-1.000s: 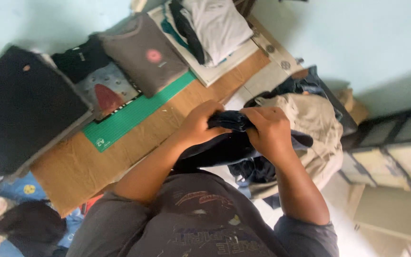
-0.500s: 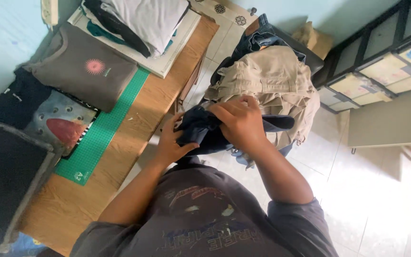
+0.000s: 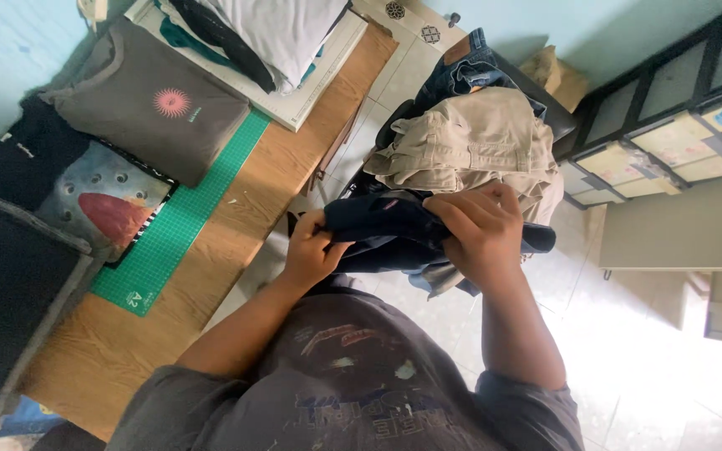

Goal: The person folds pairs of pants one at a time by hand and stacks them on a table.

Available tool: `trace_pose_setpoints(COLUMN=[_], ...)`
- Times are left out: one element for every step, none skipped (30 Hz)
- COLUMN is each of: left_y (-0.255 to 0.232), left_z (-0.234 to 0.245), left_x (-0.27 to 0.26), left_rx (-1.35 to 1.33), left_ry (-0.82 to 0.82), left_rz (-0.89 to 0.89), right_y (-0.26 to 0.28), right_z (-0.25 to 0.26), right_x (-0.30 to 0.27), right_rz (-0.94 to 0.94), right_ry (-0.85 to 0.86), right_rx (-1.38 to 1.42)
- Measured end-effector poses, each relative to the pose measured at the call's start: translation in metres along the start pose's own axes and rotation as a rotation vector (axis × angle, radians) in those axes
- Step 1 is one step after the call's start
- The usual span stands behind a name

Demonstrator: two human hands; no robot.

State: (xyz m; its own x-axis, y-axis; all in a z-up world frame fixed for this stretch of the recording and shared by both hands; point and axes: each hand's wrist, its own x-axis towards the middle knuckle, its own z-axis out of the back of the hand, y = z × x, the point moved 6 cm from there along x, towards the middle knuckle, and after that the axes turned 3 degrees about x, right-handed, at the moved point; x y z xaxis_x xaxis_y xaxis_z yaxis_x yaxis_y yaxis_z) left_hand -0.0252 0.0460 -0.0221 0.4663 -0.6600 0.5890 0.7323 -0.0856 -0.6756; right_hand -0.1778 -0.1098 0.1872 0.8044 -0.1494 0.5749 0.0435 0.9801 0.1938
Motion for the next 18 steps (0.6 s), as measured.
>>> trace_pose_setpoints(left_y=[0.004, 0.009, 0.016, 0.021, 0.028, 0.034, 0.04, 0.045, 0.05, 0.052, 0.052, 0.05, 0.048, 0.043, 0.038, 0.03, 0.02, 0.012], left_z=[-0.003, -0.007, -0.01, -0.014, -0.018, -0.023, -0.026, -0.03, -0.034, -0.033, -0.03, -0.026, -0.021, -0.014, -0.007, -0.001, 0.006, 0.011], left_x=[0.0, -0.001, -0.003, -0.003, -0.003, -0.005, -0.009, -0.014, -0.018, -0.02, -0.023, -0.025, -0.027, -0.029, -0.028, -0.027, -0.028, -0.026], left_rx=[0.017, 0.033, 0.052, 0.02, -0.012, -0.044, -0.03, -0.016, -0.002, 0.048, 0.098, 0.148, 0.177, 0.206, 0.234, 0.242, 0.249, 0.255], left_ry=[0.038, 0.077, 0.115, 0.147, 0.177, 0.208, 0.232, 0.257, 0.281, 0.198, 0.115, 0.032, -0.025, -0.082, -0.14, -0.138, -0.135, -0.131], left_rz=[0.049, 0.097, 0.144, 0.135, 0.125, 0.115, 0.111, 0.108, 0.103, 0.097, 0.09, 0.084, 0.089, 0.095, 0.096, 0.046, -0.003, -0.052], right_y=[0.0, 0.0, 0.0, 0.0, -0.001, -0.001, -0.002, -0.002, -0.003, -0.003, -0.004, -0.004, -0.005, -0.005, -0.006, -0.008, -0.009, -0.011], right_z=[0.001, 0.002, 0.003, 0.004, 0.005, 0.006, 0.008, 0.01, 0.011, 0.013, 0.015, 0.017, 0.019, 0.022, 0.025, 0.03, 0.036, 0.041], right_x=[0.0, 0.001, 0.002, 0.003, 0.005, 0.007, 0.009, 0.011, 0.014, 0.017, 0.019, 0.021, 0.023, 0.025, 0.027, 0.029, 0.029, 0.03], right_rz=[0.011, 0.022, 0.034, 0.042, 0.051, 0.06, 0.064, 0.067, 0.072, 0.077, 0.083, 0.088, 0.1, 0.111, 0.122, 0.138, 0.152, 0.165], right_ry=[-0.002, -0.003, -0.008, -0.011, -0.016, -0.02, -0.023, -0.027, -0.031, -0.022, -0.014, -0.006, -0.012, -0.017, -0.025, -0.049, -0.072, -0.094], right_rx=[0.002, 0.005, 0.008, 0.002, -0.003, -0.009, -0.012, -0.016, -0.02, -0.023, -0.026, -0.03, -0.021, -0.013, -0.007, -0.015, -0.022, -0.029])
